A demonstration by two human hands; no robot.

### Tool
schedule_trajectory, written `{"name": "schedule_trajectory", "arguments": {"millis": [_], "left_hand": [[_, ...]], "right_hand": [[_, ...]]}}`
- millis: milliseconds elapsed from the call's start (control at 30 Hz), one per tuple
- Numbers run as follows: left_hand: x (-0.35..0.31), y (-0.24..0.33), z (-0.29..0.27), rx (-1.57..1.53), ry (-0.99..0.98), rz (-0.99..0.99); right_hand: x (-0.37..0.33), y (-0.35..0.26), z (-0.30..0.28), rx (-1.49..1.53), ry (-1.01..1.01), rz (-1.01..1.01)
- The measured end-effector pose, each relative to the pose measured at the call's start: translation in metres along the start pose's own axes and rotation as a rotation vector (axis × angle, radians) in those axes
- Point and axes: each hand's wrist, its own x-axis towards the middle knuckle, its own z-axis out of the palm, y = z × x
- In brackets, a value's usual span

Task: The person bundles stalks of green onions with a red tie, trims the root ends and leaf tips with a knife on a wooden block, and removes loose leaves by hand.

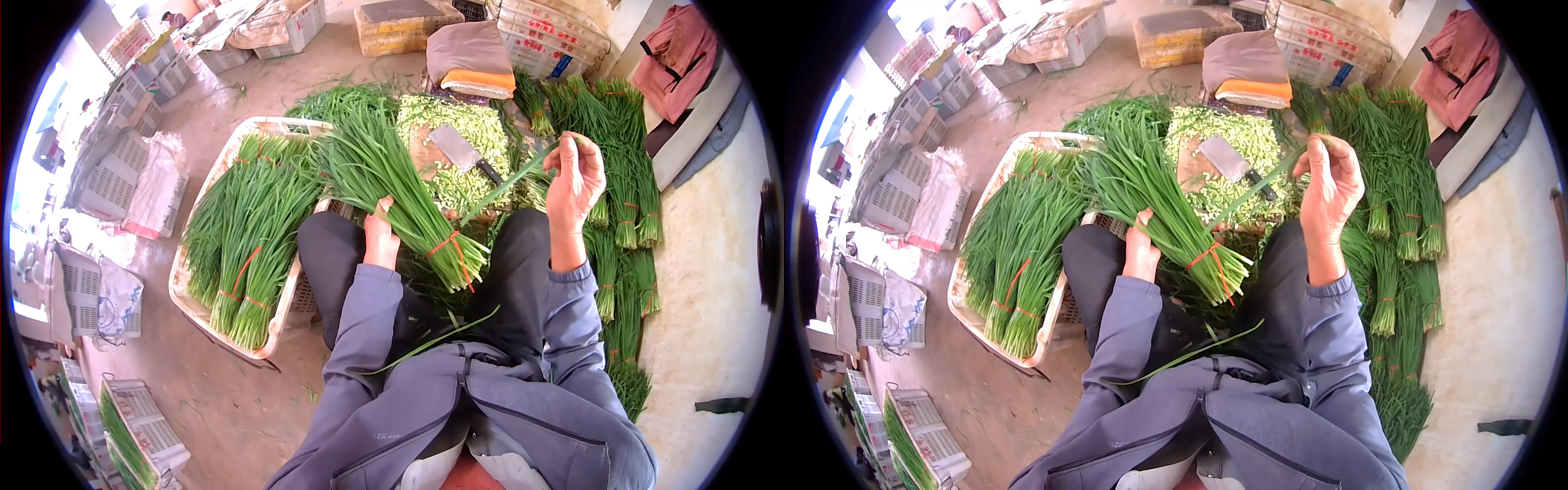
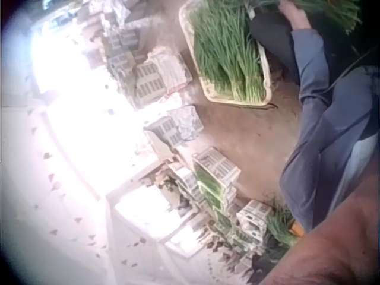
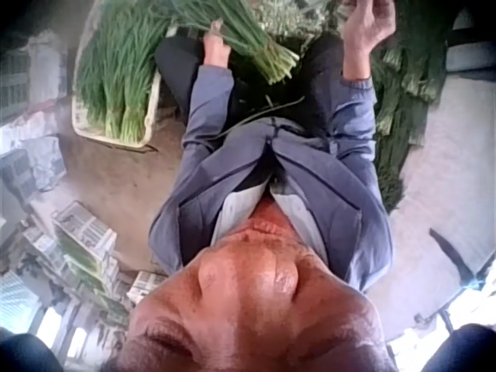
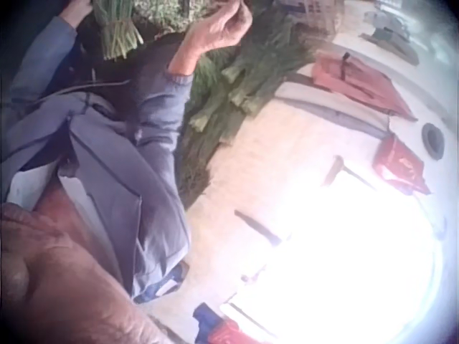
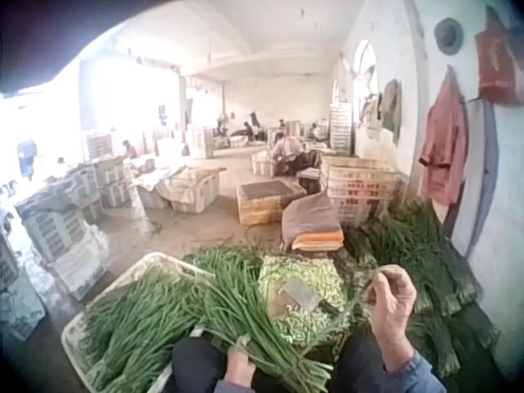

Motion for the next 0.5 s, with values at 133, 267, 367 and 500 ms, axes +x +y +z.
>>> {"name": "schedule_trajectory", "arguments": {"millis": [133, 267, 367, 500], "left_hand": [[-0.005, 0.005, 0.013, 0.026, 0.027, 0.011], [-0.011, 0.006, 0.012, 0.044, 0.027, 0.053], [-0.01, 0.003, 0.009, 0.041, -0.001, 0.067], [-0.005, -0.006, 0.0, 0.079, 0.036, 0.11]], "right_hand": [[-0.01, 0.001, -0.014, -0.631, -0.381, -0.094], [-0.06, 0.034, -0.004, -0.836, -1.198, 0.153], [-0.116, 0.065, 0.032, -0.773, -1.053, 0.078], [-0.141, 0.081, 0.041, -0.885, -1.031, -0.103]]}}
